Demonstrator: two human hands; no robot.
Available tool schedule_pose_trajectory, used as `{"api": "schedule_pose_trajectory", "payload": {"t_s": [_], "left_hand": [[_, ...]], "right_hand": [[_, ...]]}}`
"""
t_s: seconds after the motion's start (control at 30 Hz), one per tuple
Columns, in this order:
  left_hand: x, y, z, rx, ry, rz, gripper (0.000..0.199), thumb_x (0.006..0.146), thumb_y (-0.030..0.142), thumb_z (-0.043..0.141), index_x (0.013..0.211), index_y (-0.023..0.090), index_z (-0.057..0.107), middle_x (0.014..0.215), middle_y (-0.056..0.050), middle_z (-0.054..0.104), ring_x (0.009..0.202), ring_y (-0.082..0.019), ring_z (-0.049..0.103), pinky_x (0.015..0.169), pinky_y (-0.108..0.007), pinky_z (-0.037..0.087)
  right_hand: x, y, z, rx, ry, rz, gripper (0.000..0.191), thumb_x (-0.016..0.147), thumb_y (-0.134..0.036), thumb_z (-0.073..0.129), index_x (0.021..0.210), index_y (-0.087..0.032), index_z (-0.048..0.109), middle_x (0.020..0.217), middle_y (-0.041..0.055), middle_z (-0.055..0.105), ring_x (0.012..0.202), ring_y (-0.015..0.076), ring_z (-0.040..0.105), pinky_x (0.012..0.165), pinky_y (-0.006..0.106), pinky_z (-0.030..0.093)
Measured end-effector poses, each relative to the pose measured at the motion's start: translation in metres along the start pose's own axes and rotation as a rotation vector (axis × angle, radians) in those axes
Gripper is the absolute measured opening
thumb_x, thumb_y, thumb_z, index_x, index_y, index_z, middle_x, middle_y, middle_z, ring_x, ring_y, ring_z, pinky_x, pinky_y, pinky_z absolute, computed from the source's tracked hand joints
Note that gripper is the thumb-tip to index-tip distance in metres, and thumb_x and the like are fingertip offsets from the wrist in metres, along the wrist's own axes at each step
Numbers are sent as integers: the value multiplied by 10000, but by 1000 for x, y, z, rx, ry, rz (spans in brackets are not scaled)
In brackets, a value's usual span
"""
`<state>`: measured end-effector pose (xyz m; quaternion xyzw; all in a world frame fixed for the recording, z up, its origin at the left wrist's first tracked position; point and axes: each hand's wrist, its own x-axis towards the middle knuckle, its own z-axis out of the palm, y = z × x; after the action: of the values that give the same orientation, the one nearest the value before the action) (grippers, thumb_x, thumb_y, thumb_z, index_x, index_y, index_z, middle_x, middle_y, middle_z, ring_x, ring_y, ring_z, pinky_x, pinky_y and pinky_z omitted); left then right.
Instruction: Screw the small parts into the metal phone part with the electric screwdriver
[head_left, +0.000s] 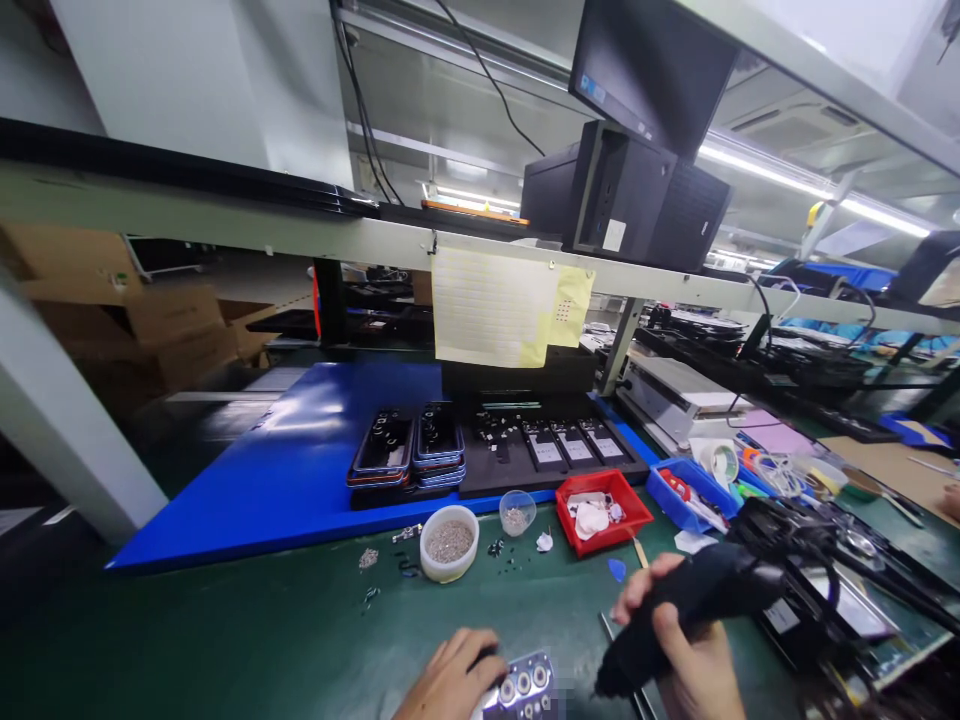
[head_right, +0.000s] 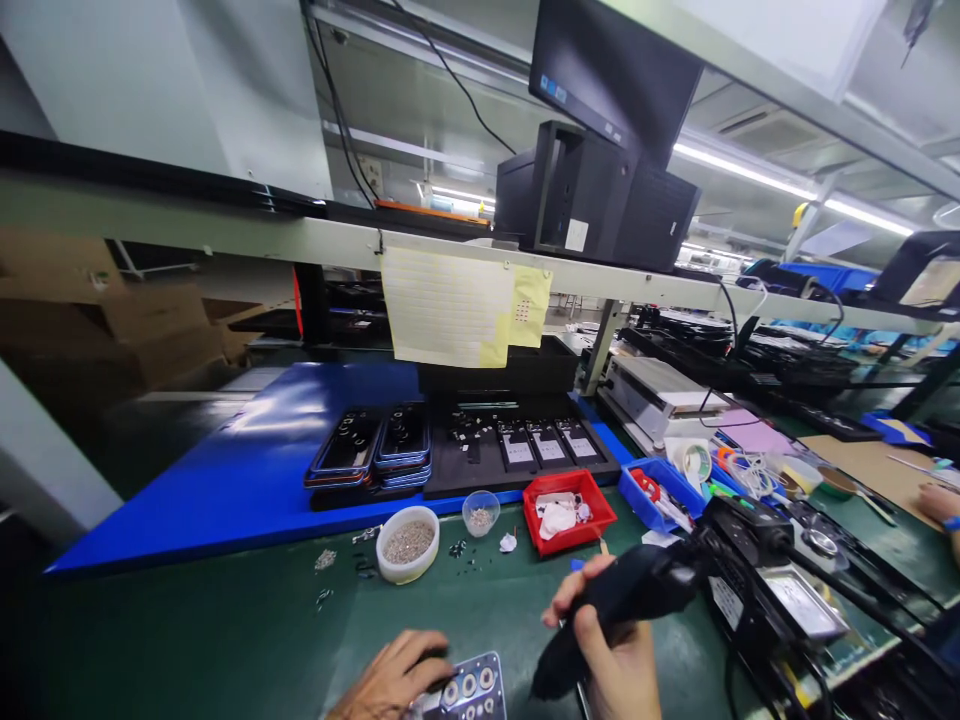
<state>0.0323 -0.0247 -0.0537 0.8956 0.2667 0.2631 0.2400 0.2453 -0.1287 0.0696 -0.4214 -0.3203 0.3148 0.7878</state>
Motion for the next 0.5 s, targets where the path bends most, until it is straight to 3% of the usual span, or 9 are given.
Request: {"api": "schedule_pose_trajectory", "payload": {"t_s": [0.03,0.1,0.17,0.27,0.37,0.5], "left_hand": [[8,4,-5,-68,-21,9,98,803,301,528,803,285,624,956,-23,665,856,-233,590,753,-323,438],[23,12,-10,-115,-24,-15,171,829,259,491,664,243,534,765,-13,644,765,-207,586,721,-326,453],[31,16,-3,-93,-6,-15,303,872,287,418,577,234,470,633,-26,604,671,-216,567,657,-357,453],[32,15,18,-75,21,8,233,857,252,397,667,238,530,709,-62,634,701,-243,569,657,-393,455],[27,9,33,-139,83,31,163,819,192,417,906,235,548,855,-63,637,793,-229,575,709,-367,462],[27,4,32,-324,177,28,160,866,238,382,751,229,493,754,-27,602,732,-186,567,670,-304,436]], "right_hand": [[1,3,8,-15,-28,-24,358,715,-407,746,991,-317,536,640,-40,581,539,168,556,585,323,480],[4,9,22,-22,-69,-40,389,734,-424,731,1041,-310,522,588,-59,540,481,150,506,524,291,450],[4,13,32,7,-77,-27,465,718,-584,676,1052,-290,539,610,-43,539,515,155,490,528,280,431],[0,18,39,67,-116,-3,613,708,-775,477,1038,-271,588,695,7,583,626,189,504,609,297,434],[-4,24,40,99,-156,-18,562,765,-734,417,1031,-282,618,722,28,604,657,205,514,622,307,437],[-3,34,34,134,-206,2,549,772,-716,413,1021,-282,639,711,38,613,634,206,520,593,309,443]]}}
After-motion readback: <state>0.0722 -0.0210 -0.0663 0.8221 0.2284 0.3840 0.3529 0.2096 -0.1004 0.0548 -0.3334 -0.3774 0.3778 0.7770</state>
